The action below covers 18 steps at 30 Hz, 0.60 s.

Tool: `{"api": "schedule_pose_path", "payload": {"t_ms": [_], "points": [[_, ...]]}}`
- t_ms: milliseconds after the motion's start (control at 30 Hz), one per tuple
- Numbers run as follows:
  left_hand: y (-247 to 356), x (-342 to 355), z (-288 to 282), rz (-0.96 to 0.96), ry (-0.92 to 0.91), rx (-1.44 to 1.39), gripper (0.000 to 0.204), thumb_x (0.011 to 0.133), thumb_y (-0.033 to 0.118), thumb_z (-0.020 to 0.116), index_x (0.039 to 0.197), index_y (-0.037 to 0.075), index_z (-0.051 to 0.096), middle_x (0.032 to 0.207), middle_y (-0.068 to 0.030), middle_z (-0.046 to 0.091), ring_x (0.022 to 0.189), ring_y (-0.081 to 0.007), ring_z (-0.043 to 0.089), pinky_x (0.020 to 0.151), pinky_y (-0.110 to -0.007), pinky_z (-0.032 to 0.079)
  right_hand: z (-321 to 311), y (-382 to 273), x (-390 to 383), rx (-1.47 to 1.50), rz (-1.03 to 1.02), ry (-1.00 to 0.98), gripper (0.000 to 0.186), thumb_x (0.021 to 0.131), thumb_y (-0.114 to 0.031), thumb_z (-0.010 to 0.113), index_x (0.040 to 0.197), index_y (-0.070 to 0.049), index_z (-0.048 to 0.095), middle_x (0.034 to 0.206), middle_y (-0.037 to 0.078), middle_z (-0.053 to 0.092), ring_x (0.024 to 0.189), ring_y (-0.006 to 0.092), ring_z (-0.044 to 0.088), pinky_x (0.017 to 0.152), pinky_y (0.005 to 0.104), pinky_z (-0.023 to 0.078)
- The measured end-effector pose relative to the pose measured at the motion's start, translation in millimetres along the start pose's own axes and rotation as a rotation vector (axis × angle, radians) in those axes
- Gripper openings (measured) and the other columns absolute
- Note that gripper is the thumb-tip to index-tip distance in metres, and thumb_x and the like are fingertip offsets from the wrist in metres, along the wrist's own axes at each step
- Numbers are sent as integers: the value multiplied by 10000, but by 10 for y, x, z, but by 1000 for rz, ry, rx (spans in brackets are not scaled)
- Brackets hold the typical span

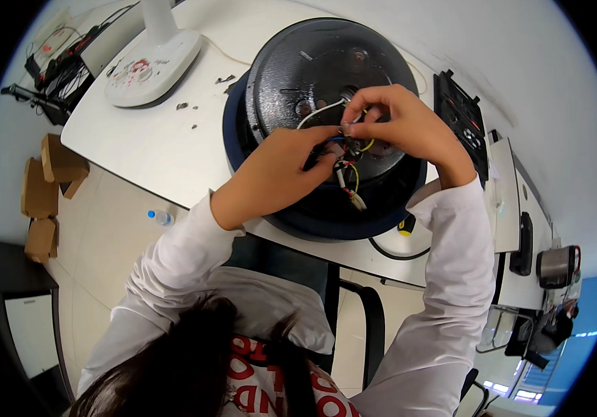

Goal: The person repairs the internal wiring of a ceiling fan motor. They use a screwdriver to tighten connections and connect wires to terminals inside the motor housing.

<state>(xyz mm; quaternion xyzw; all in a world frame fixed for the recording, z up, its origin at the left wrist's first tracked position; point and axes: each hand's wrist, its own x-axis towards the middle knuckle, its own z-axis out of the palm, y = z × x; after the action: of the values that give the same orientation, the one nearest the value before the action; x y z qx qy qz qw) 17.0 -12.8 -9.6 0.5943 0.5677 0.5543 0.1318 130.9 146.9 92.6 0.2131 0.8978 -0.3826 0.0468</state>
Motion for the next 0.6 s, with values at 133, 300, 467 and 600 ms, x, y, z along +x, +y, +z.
{"api": "schedule_pose_path", "payload": {"t_ms": [133,300,467,600], "points": [[31,-56,62,-58,60,231,223,888,230,631,973,24,636,715,-152,650,665,-345,629,598,-416,482,42,41,51,-25,-60,13,77,827,-79,698,882,-33,671,643,-28,572,576,35,497,520,204,386],[51,-80,79,-32,113,368,191,870,259,655,931,78,641,723,-92,659,735,-302,651,617,-413,499,40,69,100,-47,-119,-21,62,819,-42,690,872,-16,671,652,-24,593,622,40,538,562,203,423],[67,-24,74,-40,125,469,166,856,247,665,903,89,645,686,-88,638,676,-292,650,576,-410,492,8,118,93,67,-86,-42,100,802,19,627,891,0,667,693,3,639,652,41,570,574,198,435],[55,-13,83,12,180,494,138,849,221,663,863,87,635,676,-94,634,628,-288,646,554,-404,487,34,88,107,132,-73,-26,109,809,27,621,902,4,673,731,18,670,682,35,597,567,186,434]]}}
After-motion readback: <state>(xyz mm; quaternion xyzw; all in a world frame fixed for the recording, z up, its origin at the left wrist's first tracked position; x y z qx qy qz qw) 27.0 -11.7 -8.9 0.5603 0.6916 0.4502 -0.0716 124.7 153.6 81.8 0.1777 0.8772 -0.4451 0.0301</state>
